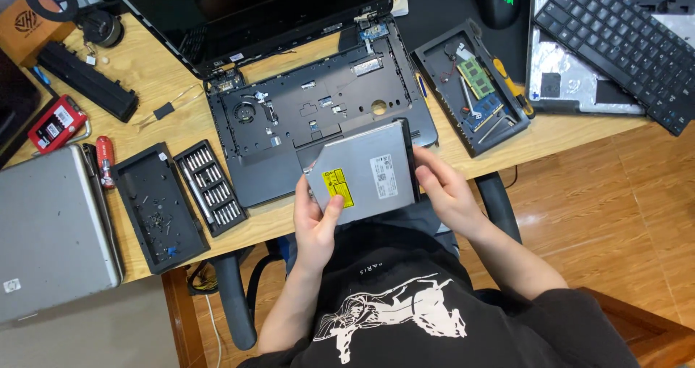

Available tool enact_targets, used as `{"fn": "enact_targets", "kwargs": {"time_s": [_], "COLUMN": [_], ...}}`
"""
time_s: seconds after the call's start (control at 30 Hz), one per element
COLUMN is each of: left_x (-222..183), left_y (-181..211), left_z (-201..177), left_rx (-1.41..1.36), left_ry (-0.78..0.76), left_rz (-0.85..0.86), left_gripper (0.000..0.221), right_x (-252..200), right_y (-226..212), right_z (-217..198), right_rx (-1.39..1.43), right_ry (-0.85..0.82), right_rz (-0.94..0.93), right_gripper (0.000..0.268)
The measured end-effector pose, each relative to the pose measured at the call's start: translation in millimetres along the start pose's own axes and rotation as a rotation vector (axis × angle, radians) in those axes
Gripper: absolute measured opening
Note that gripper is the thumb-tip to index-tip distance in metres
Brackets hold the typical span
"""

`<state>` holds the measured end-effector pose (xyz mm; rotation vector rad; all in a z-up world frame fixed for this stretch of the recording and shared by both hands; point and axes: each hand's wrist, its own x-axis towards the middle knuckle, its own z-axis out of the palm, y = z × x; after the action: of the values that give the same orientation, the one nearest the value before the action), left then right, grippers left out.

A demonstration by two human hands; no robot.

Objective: Disassembling and reassembling components of a laptop using tools.

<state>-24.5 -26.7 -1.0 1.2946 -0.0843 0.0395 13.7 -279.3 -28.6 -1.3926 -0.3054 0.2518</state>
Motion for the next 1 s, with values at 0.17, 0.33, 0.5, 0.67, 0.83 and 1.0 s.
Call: {"fn": "enact_targets", "kwargs": {"time_s": [0.17, 0.33, 0.5, 0.67, 0.83, 1.0], "left_x": [0.9, -0.2, -3.8, -3.6, -7.0, -9.2], "left_y": [-4.6, -5.5, -6.6, -3.7, -4.0, -3.3], "left_z": [-3.7, -6.8, -10.9, -15.4, -11.9, -8.0], "left_rx": [0.026, -0.011, 0.010, 0.115, 0.116, 0.180], "left_ry": [-0.011, -0.023, -0.032, -0.078, -0.070, -0.054], "left_rz": [0.005, 0.000, -0.020, -0.068, -0.060, -0.012], "left_gripper": [0.057, 0.056, 0.054, 0.053, 0.053, 0.051], "right_x": [8.5, 6.0, 5.0, 2.7, 4.1, 14.4], "right_y": [-28.3, -21.9, -16.1, -24.4, -28.1, -38.2], "right_z": [-2.0, -14.7, -26.3, -30.1, -16.2, -21.3], "right_rx": [-0.317, -0.195, 0.078, -0.066, -0.110, -0.109], "right_ry": [0.106, 0.049, -0.035, -0.102, -0.037, -0.053], "right_rz": [-0.122, -0.070, 0.048, 0.068, 0.132, 0.139], "right_gripper": [0.023, 0.021, 0.026, 0.023, 0.022, 0.024]}}
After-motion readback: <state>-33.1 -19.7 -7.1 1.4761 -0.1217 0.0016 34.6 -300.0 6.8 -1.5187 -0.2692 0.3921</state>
